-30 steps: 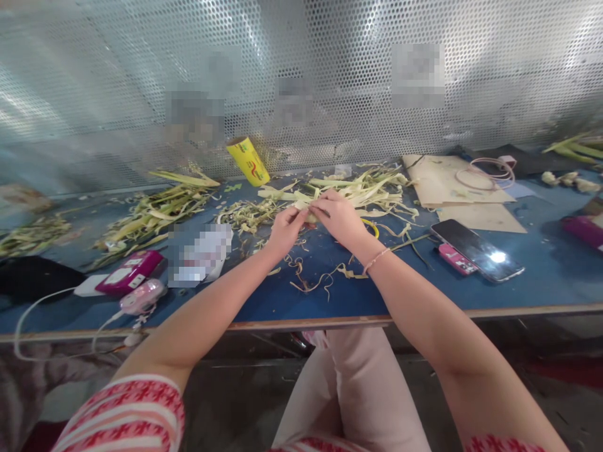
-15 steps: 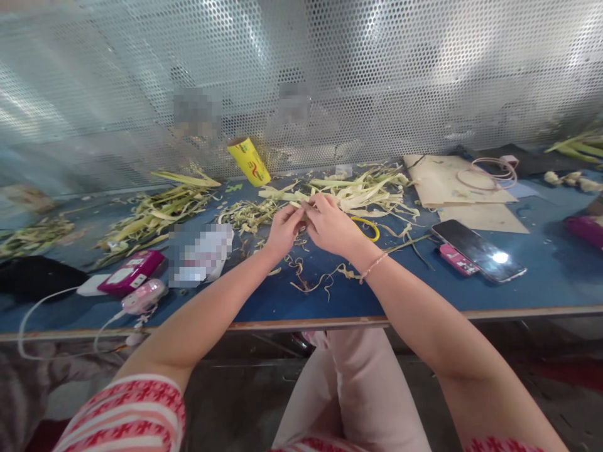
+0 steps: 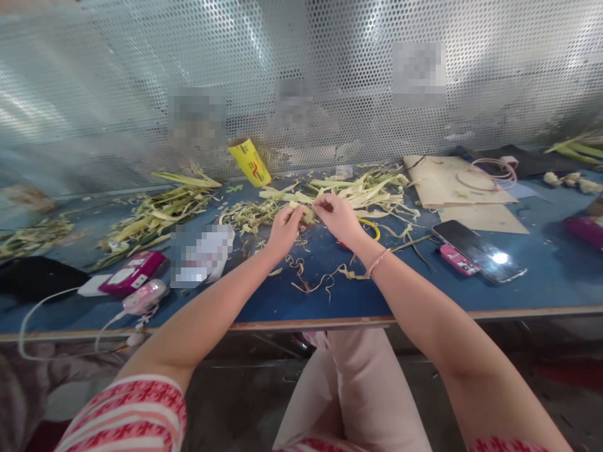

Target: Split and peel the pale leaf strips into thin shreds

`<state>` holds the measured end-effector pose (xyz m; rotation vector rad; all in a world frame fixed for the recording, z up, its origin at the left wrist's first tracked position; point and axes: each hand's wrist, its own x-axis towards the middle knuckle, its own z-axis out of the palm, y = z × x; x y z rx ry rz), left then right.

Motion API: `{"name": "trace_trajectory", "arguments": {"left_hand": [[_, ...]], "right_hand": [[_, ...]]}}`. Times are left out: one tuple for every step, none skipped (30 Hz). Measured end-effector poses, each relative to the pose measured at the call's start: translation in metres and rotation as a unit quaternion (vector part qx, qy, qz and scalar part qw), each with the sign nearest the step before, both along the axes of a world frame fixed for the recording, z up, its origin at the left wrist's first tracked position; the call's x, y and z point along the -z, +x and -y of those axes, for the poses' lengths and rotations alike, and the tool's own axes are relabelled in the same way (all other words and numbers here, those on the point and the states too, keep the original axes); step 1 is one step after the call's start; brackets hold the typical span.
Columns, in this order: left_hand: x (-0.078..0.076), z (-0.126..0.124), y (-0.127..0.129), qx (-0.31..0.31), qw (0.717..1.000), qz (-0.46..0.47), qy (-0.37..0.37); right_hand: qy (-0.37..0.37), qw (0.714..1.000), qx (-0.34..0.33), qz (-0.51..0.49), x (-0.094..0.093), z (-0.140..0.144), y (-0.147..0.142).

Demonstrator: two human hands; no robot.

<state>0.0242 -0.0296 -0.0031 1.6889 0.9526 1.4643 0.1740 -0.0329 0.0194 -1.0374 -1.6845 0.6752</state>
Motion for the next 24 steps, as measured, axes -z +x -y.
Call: {"name": "trace_trajectory", "arguments": {"left_hand": [[0.0,0.0,0.0,0.003,1.0,0.007,0.001],[0.0,-0.001,0.0,0.006,1.0,0.014,0.001],[0.0,-0.001,0.0,0.008,1.0,0.021,-0.002],[0.0,-0.001,0.001,0.009,1.0,0.026,-0.005],[0.0,-0.002,0.001,0.009,0.999,0.03,-0.009],[0.0,-0.002,0.001,0.009,0.999,0.031,-0.012],[0.0,-0.002,0.001,0.01,0.999,0.031,-0.013],[0.001,-0.002,0.001,0.012,0.999,0.032,-0.013],[0.001,-0.002,0.001,0.016,0.999,0.033,-0.011],[0.001,-0.002,0.001,0.019,0.999,0.034,-0.007],[0.001,-0.002,0.001,0.021,0.999,0.035,-0.002],[0.001,-0.002,0.001,0.022,0.999,0.036,0.003],[0.001,-0.001,0.001,0.023,0.999,0.035,0.007],[0.0,-0.001,0.002,0.022,0.999,0.034,0.011],[0.0,0.0,0.002,0.021,0.999,0.031,0.015],[0.0,0.0,0.002,0.021,0.999,0.028,0.017],[-0.001,0.0,0.002,0.02,0.999,0.025,0.019],[-0.001,0.0,0.002,0.02,0.999,0.024,0.019],[-0.001,0.0,0.002,0.019,0.999,0.022,0.019],[-0.001,0.0,0.001,0.019,0.999,0.022,0.017],[0.0,-0.001,0.001,0.018,0.999,0.023,0.014],[0.0,-0.002,0.001,0.016,0.999,0.025,0.01],[0.0,-0.002,0.0,0.013,1.0,0.025,0.007],[0.001,-0.003,0.0,0.009,1.0,0.023,0.002]], "right_hand": [[-0.006,1.0,-0.005,-0.014,0.0,0.0,-0.001],[-0.007,1.0,-0.008,-0.029,0.0,0.0,-0.001],[-0.005,0.999,-0.011,-0.041,0.001,0.0,-0.001],[-0.003,0.999,-0.012,-0.051,0.001,-0.001,-0.002],[0.0,0.998,-0.012,-0.059,0.002,-0.001,-0.002],[0.0,0.998,-0.011,-0.069,0.002,-0.002,-0.002],[-0.002,0.997,-0.011,-0.079,0.003,-0.003,-0.002],[-0.005,0.996,-0.01,-0.089,0.003,-0.003,-0.002],[-0.011,0.995,-0.008,-0.099,0.003,-0.003,-0.002],[-0.017,0.994,-0.005,-0.11,0.003,-0.004,-0.002],[-0.025,0.993,-0.004,-0.119,0.003,-0.004,-0.002],[-0.033,0.991,-0.004,-0.129,0.004,-0.005,-0.002],[-0.041,0.989,-0.005,-0.142,0.005,-0.006,-0.002],[-0.049,0.986,-0.006,-0.158,0.006,-0.007,-0.002],[-0.059,0.983,-0.009,-0.174,0.008,-0.008,-0.002],[-0.07,0.979,-0.012,-0.19,0.009,-0.01,-0.002],[-0.083,0.976,-0.016,-0.202,0.011,-0.011,-0.001],[-0.097,0.973,-0.02,-0.207,0.012,-0.012,-0.001],[-0.11,0.972,-0.025,-0.205,0.013,-0.013,-0.001],[-0.118,0.974,-0.029,-0.194,0.013,-0.014,-0.001],[-0.116,0.978,-0.03,-0.173,0.013,-0.014,-0.001],[-0.102,0.984,-0.028,-0.144,0.012,-0.013,-0.001],[-0.078,0.991,-0.02,-0.107,0.012,-0.013,-0.001],[-0.044,0.997,-0.007,-0.066,0.011,-0.011,-0.001]]}}
